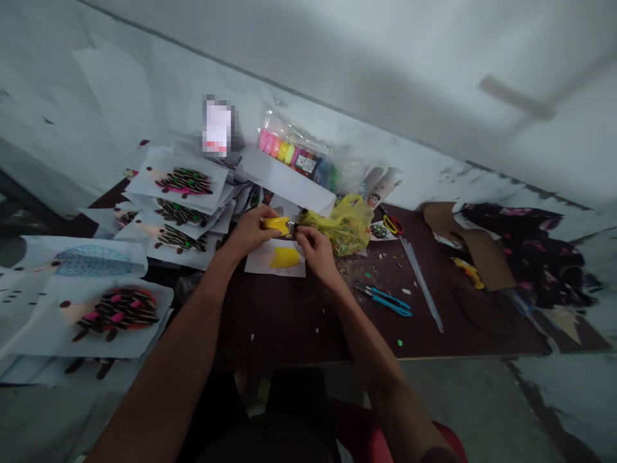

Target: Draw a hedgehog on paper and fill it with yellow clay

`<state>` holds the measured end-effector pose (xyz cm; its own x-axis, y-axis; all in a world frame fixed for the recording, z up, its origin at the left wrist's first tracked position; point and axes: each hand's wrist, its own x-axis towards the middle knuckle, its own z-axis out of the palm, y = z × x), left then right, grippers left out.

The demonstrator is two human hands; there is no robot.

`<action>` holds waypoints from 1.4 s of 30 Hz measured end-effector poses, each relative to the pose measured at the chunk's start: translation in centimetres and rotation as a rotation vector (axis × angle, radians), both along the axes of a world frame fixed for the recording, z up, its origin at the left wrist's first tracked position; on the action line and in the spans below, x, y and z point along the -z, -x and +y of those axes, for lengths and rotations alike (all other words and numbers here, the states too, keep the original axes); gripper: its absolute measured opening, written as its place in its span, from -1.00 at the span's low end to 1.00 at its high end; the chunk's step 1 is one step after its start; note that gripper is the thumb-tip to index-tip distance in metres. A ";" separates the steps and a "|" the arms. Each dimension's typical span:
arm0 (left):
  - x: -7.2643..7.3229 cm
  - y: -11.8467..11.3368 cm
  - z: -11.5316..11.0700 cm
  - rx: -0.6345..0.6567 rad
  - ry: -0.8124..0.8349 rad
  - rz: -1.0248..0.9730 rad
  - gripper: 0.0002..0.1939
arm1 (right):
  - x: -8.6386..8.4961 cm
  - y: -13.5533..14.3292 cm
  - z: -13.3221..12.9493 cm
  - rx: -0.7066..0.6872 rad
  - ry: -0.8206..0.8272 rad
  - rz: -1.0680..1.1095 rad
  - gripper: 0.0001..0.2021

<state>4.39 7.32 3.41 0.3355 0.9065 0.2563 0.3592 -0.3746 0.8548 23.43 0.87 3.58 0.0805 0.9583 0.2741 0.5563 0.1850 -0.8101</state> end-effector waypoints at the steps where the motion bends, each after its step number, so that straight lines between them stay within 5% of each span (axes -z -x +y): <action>1: 0.1 -0.1 0.0 0.038 0.037 -0.040 -0.70 | 0.3 0.0 0.6 -0.016 0.036 0.079 -0.76; 12: -0.3 -0.8 -0.6 0.218 0.358 -0.304 -0.58 | 0.6 -0.4 0.1 -0.132 0.150 0.447 -0.63; 26: -0.4 -1.1 -0.9 0.280 0.394 -0.285 -0.71 | 1.0 -0.4 0.1 -0.122 0.074 0.403 -0.74; 33: -0.8 -1.4 -1.3 0.322 0.474 -0.390 -0.69 | 1.3 -0.4 -0.1 0.019 -0.151 0.329 -0.87; 42: -0.2 -0.2 -1.8 0.254 0.505 -0.466 -0.59 | 0.9 -0.5 -0.7 -0.182 -0.080 0.158 -0.83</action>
<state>4.61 5.53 3.58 0.5088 0.8609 -0.0048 -0.1296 0.0821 0.9882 23.98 0.13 2.63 -0.0436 0.9366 0.3477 0.3759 0.3378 -0.8629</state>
